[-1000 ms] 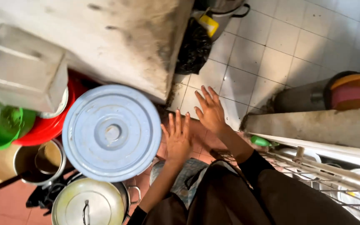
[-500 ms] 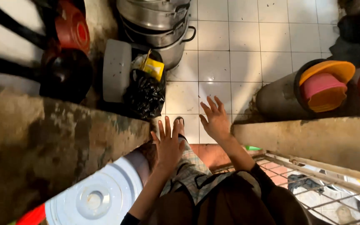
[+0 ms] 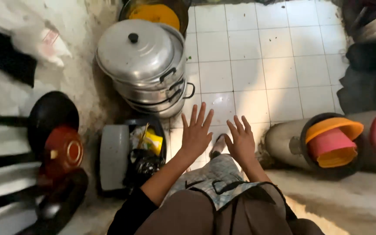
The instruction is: Blending a red chili-based mixture, scooping water into the blender, and rinsing raw fish in a sink.
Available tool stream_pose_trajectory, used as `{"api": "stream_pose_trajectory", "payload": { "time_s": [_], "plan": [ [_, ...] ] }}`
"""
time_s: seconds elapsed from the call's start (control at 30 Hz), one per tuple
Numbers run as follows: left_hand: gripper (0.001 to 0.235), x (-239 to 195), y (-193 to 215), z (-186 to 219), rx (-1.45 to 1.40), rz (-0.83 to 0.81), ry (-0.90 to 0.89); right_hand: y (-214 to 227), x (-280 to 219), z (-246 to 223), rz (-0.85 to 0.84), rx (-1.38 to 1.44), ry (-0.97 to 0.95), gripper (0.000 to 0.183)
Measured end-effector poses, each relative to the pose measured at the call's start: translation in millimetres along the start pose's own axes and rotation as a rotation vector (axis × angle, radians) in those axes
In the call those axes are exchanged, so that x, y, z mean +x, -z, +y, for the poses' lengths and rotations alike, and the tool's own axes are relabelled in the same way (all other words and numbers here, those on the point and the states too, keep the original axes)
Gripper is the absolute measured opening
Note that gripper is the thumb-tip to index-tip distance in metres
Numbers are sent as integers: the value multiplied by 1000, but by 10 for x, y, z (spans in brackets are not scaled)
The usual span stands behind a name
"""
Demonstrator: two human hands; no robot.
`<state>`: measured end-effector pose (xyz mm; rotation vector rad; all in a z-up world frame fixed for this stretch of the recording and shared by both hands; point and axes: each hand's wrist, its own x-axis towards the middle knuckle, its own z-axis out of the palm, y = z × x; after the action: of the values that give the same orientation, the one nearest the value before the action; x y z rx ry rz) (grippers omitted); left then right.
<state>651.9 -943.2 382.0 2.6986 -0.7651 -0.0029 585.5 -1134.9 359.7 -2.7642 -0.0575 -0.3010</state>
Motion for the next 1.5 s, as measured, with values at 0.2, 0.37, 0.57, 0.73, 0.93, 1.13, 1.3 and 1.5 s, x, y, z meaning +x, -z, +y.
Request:
{"api": "stream_pose_trajectory", "payload": {
  "time_s": [0.2,0.37,0.57,0.73,0.93,1.13,1.3,1.5],
  "plan": [
    [85,1407,-409,208,-88,128,-92,228,1262,817,-1,-45,94,74],
    [91,2473,-359,170,-83,-20,83,302,2491,1503,-159,-61,233,78],
    [93,3326,-244,-346,-77,123,293,-4,4056,1738,-167,-53,434,78],
    [88,3951,-424,-1002,10,195,488,-385,5223,1581,-160,66,591,75],
    [86,5158,-224,-1850,-38,266,556,-715,6781,1506,-256,98,688,75],
    [87,6322,401,-2524,-22,241,525,-1050,8229,1462,-159,138,682,72],
    [82,6940,571,-3042,-22,355,568,-1621,9444,1299,-106,152,729,71],
    [79,7535,341,-3585,-88,487,802,-2704,11259,965,-263,408,781,81]
  ]
}}
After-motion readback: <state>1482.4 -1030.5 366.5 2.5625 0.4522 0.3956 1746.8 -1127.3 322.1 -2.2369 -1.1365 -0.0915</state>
